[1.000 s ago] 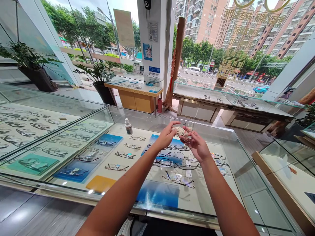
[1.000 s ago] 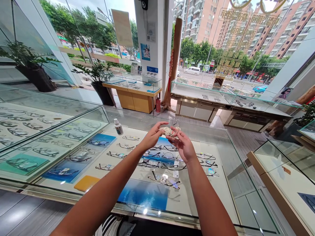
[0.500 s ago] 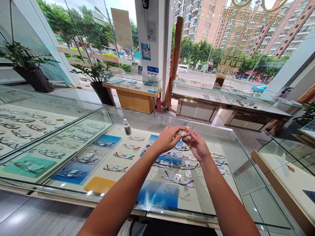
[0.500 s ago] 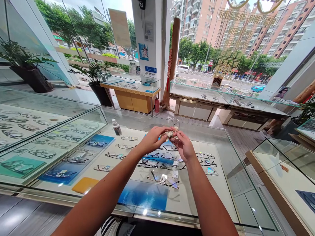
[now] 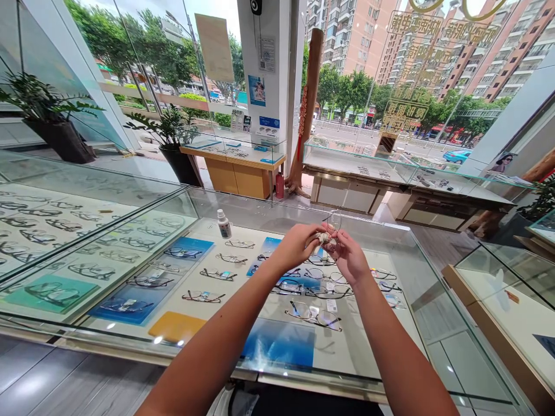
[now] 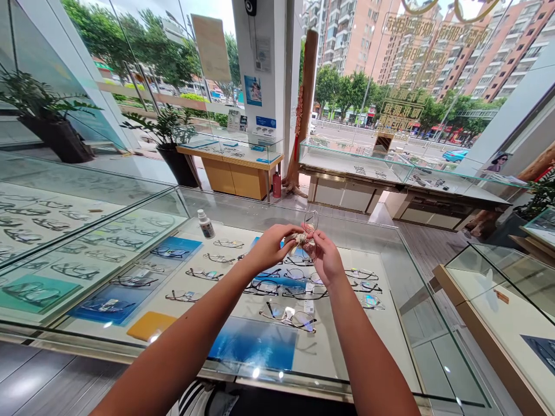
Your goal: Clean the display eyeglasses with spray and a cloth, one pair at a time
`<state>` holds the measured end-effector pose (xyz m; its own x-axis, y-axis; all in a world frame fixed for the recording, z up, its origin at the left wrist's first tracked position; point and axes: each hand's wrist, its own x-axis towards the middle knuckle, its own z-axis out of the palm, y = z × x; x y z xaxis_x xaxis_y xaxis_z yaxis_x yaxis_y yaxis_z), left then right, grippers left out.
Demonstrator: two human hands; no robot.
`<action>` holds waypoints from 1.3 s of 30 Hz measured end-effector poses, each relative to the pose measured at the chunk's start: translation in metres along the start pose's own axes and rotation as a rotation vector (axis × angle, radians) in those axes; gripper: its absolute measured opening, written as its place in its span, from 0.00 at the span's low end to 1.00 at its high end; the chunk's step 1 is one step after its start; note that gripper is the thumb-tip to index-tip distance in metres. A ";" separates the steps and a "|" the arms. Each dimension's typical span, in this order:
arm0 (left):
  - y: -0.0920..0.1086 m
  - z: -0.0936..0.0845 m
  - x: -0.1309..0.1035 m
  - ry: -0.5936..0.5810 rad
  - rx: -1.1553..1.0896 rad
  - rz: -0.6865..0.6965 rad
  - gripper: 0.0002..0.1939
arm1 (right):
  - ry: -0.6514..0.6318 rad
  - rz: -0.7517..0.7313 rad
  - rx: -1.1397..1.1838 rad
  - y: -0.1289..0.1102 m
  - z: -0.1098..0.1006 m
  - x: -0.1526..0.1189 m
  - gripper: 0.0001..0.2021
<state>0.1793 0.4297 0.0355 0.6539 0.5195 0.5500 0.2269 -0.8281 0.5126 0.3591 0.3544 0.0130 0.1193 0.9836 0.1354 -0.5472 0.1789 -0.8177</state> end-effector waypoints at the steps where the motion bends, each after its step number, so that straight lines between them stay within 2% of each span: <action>1: 0.000 0.000 0.000 0.005 -0.004 -0.001 0.17 | 0.002 -0.004 0.002 0.001 -0.001 0.001 0.11; 10: -0.002 -0.002 -0.001 0.143 -0.177 -0.149 0.12 | -0.011 -0.014 -0.004 0.004 -0.003 0.004 0.10; 16: -0.013 -0.001 0.002 0.233 -0.320 -0.218 0.11 | -0.019 -0.009 0.005 0.002 -0.001 0.003 0.11; 22: -0.028 0.003 0.005 0.296 -0.538 -0.335 0.15 | -0.024 -0.007 0.015 -0.001 0.001 0.002 0.10; 27: -0.029 0.006 0.007 0.338 -0.648 -0.396 0.19 | 0.001 -0.020 0.029 -0.002 0.001 0.001 0.11; 30: -0.029 0.002 0.009 0.375 -0.687 -0.421 0.22 | 0.002 -0.021 0.038 -0.004 -0.002 0.001 0.12; 35: -0.028 -0.007 0.011 0.504 -0.759 -0.449 0.25 | 0.049 -0.042 0.013 -0.005 -0.006 0.002 0.11; 37: -0.025 -0.009 0.012 0.478 -0.797 -0.436 0.25 | 0.071 -0.060 0.005 -0.004 -0.006 0.003 0.10; 39: -0.021 -0.007 0.011 0.405 -0.819 -0.442 0.24 | 0.084 -0.084 0.001 -0.003 -0.006 0.004 0.08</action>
<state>0.1764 0.4545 0.0357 0.3025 0.9028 0.3058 -0.2748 -0.2246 0.9349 0.3663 0.3575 0.0127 0.2336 0.9598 0.1556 -0.5333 0.2603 -0.8049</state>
